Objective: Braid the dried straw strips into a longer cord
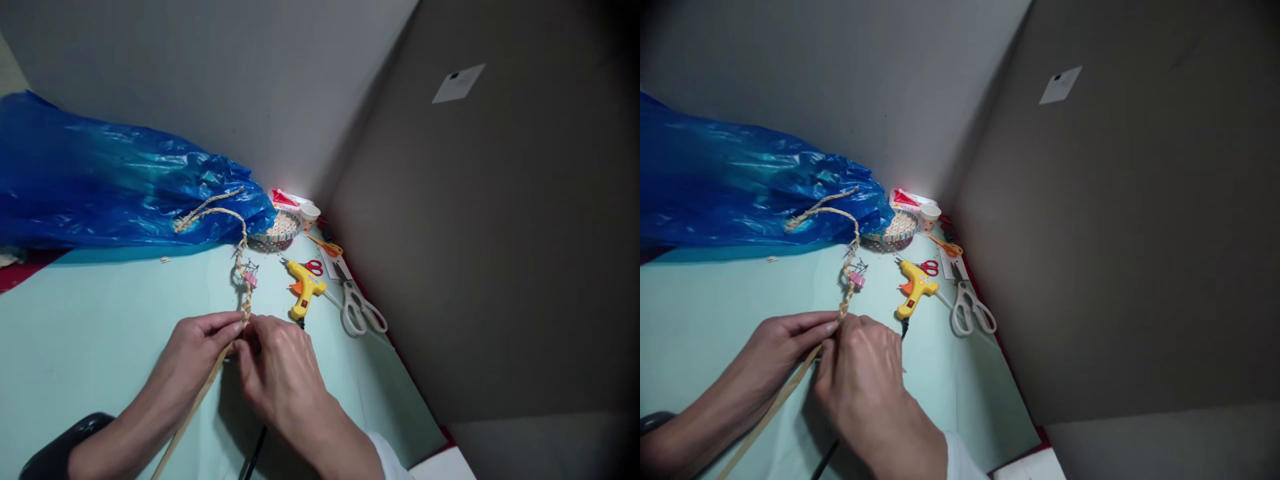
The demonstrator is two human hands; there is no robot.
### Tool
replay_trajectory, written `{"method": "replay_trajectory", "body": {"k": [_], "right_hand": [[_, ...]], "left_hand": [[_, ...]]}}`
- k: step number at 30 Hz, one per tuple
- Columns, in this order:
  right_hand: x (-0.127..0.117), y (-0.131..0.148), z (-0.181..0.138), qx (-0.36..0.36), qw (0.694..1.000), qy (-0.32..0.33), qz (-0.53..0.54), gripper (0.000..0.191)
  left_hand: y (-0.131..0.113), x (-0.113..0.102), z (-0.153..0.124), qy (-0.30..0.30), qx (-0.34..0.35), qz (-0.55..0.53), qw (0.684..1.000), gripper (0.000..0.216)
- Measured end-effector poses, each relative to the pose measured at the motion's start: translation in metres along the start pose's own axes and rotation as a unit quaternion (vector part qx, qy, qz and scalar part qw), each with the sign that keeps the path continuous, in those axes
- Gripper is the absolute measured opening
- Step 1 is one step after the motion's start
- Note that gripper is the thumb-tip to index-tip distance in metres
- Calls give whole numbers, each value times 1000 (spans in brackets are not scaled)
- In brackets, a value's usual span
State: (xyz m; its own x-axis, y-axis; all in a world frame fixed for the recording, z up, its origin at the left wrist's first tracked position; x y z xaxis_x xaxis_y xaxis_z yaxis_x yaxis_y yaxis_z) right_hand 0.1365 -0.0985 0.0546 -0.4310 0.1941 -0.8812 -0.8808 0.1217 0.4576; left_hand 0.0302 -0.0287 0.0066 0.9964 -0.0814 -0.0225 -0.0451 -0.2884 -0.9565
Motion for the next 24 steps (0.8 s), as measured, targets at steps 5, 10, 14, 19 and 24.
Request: {"method": "replay_trajectory", "body": {"k": [5, 10, 14, 19, 24], "right_hand": [[-11, -11, 7, -55, 997, -61, -8, 14], [-8, -32, 26, -12, 980, -45, 193, 10], [2, -33, 30, 5, 965, 35, 261, 8], [5, -29, 25, -26, 962, 41, 270, 26], [13, -33, 23, -14, 969, 10, 248, 20]], "left_hand": [[-2, 1, -2, 7, -25, -31, 999, 23], [-4, 0, -5, 31, -12, -16, 999, 27], [-3, -3, -2, 27, -3, -4, 1000, 40], [3, -4, 5, 81, 55, 32, 995, 41], [-3, -8, 2, 98, 150, 237, 955, 29]]}}
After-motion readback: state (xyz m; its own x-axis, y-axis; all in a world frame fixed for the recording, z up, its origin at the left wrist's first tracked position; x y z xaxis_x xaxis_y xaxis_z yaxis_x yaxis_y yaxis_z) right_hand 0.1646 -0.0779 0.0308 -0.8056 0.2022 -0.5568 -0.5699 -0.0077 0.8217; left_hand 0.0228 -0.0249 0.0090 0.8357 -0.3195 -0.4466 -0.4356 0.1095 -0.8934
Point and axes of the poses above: each hand's wrist, its own z-axis towards the middle knuckle, its own x-axis out of the palm, y = z × x, the point moved 6 cm from there along z, towards the middle knuckle, and after that the axes turned 11 degrees about -y, right-handed, at the moved point
